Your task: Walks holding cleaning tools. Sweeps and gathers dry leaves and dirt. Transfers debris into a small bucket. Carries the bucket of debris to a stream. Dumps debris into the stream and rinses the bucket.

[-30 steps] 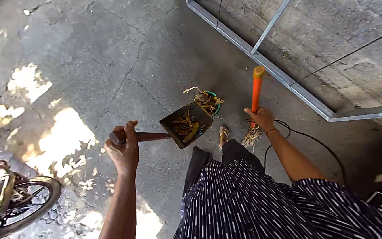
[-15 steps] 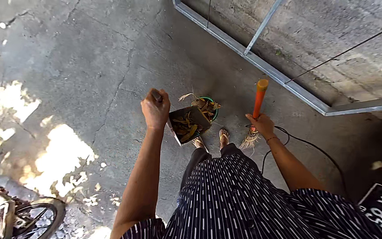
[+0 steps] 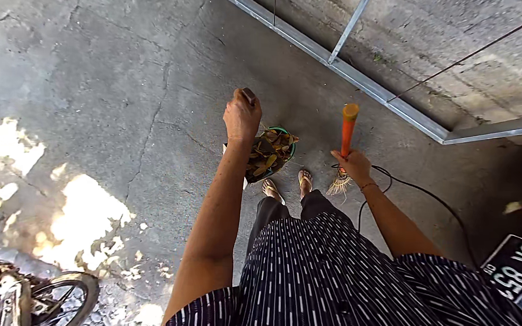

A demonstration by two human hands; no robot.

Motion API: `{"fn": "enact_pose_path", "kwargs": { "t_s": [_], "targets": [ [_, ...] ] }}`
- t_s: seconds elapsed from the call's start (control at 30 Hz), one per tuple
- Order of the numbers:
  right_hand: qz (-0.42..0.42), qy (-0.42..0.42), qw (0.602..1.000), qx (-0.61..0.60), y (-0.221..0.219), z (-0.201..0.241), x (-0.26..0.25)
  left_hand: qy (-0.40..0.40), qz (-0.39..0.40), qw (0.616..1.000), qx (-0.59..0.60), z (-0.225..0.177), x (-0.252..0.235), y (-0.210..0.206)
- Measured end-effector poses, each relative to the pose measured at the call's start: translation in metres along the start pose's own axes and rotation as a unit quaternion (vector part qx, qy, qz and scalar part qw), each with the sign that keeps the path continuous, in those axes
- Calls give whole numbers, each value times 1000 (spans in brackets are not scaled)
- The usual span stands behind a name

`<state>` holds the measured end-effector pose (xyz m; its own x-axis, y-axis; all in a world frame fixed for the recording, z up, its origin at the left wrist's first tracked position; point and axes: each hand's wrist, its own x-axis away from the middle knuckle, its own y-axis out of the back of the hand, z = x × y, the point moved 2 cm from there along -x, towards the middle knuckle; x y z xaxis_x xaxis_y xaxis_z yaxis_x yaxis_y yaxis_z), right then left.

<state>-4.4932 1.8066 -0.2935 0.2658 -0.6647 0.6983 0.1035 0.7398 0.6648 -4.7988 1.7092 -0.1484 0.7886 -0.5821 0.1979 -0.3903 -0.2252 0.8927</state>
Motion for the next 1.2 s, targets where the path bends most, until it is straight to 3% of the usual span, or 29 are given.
{"fn": "enact_pose_path", "kwargs": {
  "t_s": [0.37,0.57,0.77,0.93,1.2],
  "targets": [
    [3,-2,1000,-4,3,-2,-1,20,16,1000,-9,-18,-19,-10],
    [2,13,1000,-5,5,-8,-3,-36,82,996,10,8,-11,-5],
    [-7,22,1000,-20,7,-13,-6,-98,157,982,21,59,-12,-10],
    [-12,24,999,-18,5,-14,-3,-134,213,968,22,65,-11,-4],
    [-23,39,997,-58,1,-27,4,-182,211,953,120,94,-27,-8]
  ]
}}
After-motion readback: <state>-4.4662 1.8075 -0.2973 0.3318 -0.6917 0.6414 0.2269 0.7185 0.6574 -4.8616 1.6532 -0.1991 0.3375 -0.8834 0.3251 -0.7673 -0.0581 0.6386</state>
